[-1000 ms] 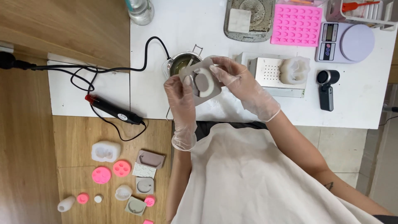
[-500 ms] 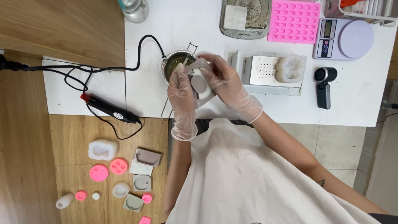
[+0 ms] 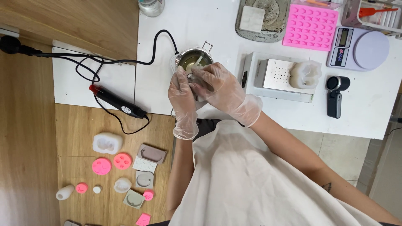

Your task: Unmolding wax pieces from silicone molds and stirring them into a melting pot.

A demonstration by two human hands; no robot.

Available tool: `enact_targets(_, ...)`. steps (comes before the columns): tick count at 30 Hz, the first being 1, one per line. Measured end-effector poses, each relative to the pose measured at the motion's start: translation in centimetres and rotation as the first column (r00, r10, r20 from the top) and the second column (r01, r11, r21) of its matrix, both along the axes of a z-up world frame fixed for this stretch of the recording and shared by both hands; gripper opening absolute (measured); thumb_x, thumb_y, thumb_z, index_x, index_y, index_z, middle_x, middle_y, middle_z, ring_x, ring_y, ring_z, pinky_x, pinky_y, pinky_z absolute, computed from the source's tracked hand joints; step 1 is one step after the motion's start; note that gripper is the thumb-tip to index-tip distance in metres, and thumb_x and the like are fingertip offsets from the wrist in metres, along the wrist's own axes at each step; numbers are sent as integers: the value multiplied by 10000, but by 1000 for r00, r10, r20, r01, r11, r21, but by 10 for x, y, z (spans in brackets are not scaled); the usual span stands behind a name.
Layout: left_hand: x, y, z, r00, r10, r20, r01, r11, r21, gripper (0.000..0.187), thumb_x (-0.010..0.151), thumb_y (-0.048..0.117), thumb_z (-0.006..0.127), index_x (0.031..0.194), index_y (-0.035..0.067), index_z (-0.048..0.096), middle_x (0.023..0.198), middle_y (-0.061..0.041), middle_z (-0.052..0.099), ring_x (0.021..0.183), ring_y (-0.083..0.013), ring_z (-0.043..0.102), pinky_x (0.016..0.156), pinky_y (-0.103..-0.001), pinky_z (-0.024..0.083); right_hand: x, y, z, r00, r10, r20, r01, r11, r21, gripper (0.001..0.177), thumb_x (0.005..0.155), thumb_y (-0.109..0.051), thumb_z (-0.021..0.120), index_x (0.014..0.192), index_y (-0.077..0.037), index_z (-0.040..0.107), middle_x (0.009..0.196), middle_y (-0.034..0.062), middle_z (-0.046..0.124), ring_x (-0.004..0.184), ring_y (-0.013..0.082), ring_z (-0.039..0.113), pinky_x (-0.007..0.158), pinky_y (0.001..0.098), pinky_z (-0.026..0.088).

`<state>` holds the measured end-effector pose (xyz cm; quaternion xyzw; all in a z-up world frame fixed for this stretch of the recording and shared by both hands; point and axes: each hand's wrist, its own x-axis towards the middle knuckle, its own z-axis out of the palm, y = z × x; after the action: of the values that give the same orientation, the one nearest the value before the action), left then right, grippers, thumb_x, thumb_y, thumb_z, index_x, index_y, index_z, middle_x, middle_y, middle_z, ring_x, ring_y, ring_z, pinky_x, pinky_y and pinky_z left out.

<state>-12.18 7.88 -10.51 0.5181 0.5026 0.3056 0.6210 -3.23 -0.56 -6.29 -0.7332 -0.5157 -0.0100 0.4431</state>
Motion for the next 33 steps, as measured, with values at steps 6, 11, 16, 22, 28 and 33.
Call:
enact_targets(6,-4,2,4,991,9,132,-4,999,-39,320,1053,278,542,826,93,671,758,4,680,696,-38,539,670,-233,512,-16,12,-9,985,-72,-154,43,982,-183,296,821,-205,819,1065,-48,762,875,167,676,888,379,709,715,442,603)
enact_targets(11,2,11,2,949,140,281,-100,983,-153,305,1071,281,521,802,156,591,660,1,646,570,-70,631,600,-212,563,-27,31,-14,884,-216,-414,113,960,-258,272,871,-214,801,1114,-96,772,918,197,723,902,397,731,744,452,610)
enact_targets(16,2,19,-23,969,165,186,-116,962,-249,267,1066,325,539,894,164,663,754,-11,711,665,-73,665,633,-234,586,-27,46,-23,468,-378,-799,221,925,-308,206,881,-249,804,1051,-135,805,900,118,794,827,147,748,640,268,605)
enact_targets(22,7,31,-21,975,173,139,-117,933,-341,261,1028,416,574,883,214,653,705,-43,704,578,-127,668,570,-280,606,-12,53,-15,274,-424,-863,290,892,-346,171,888,-256,784,993,-123,808,799,62,779,682,96,714,545,204,598)
enact_targets(28,-2,31,-25,971,222,89,-192,947,-258,268,1051,345,550,1013,134,710,884,-14,715,809,-76,618,797,-285,577,8,45,-39,348,-477,-807,251,877,-410,213,838,-218,829,1048,-189,807,923,87,791,793,137,753,657,256,651)
enact_targets(33,-2,29,-16,976,213,41,-201,959,-201,256,1037,361,581,995,131,685,899,-23,699,835,-88,597,826,-308,568,-4,38,-14,647,-454,-613,197,876,-441,341,886,-210,778,1226,-204,748,1159,115,730,1130,299,691,963,372,581)
